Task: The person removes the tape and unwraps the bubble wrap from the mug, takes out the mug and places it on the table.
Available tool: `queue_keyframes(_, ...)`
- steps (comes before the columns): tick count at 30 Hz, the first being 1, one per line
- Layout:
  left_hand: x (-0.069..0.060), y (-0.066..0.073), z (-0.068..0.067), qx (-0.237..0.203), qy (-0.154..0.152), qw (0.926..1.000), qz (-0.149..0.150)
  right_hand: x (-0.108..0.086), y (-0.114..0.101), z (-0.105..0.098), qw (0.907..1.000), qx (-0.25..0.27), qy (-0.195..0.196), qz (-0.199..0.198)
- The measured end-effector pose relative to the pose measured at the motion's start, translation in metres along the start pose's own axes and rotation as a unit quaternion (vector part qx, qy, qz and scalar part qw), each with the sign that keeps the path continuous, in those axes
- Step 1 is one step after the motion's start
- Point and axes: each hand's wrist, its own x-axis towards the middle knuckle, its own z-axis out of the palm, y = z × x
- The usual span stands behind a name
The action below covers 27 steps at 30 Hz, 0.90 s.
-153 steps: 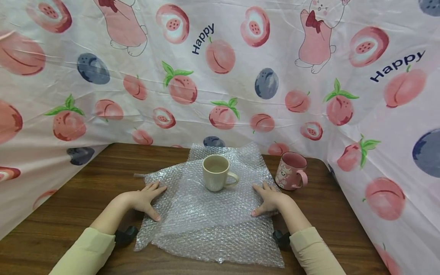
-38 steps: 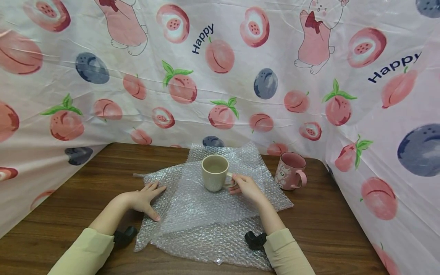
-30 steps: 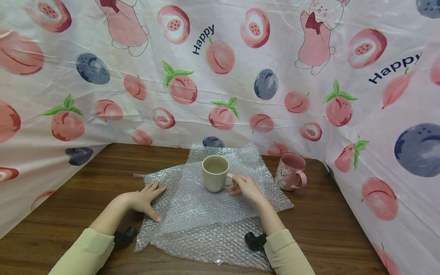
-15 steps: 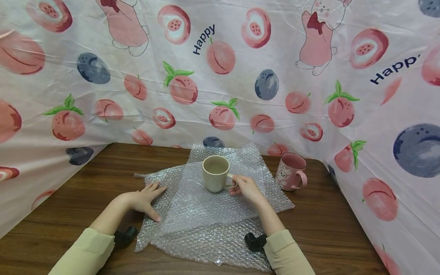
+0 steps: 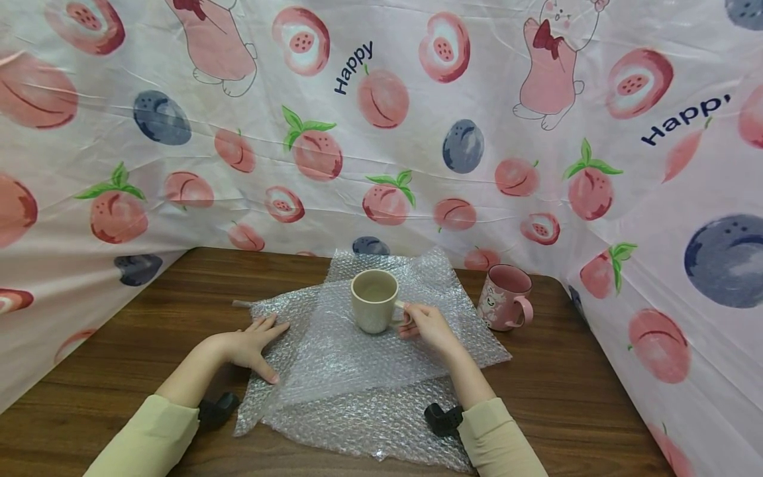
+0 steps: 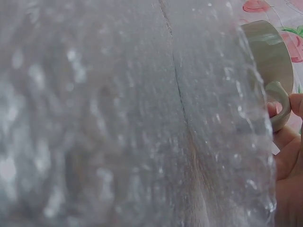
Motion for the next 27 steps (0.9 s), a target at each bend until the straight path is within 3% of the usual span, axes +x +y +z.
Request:
queue_keyframes(14, 0.002, -0.001, 0.001, -0.007, -0.005, 0.9999, -0.005, -0.003, -0.005, -0.008, 0.9999, -0.003, -0.001, -0.012)
queue_keyframes(27, 0.004, -0.005, 0.002, -0.006, -0.004, 1.0, -0.006, -0.006, -0.01, -0.012, 0.9997, 0.005, 0.009, 0.02)
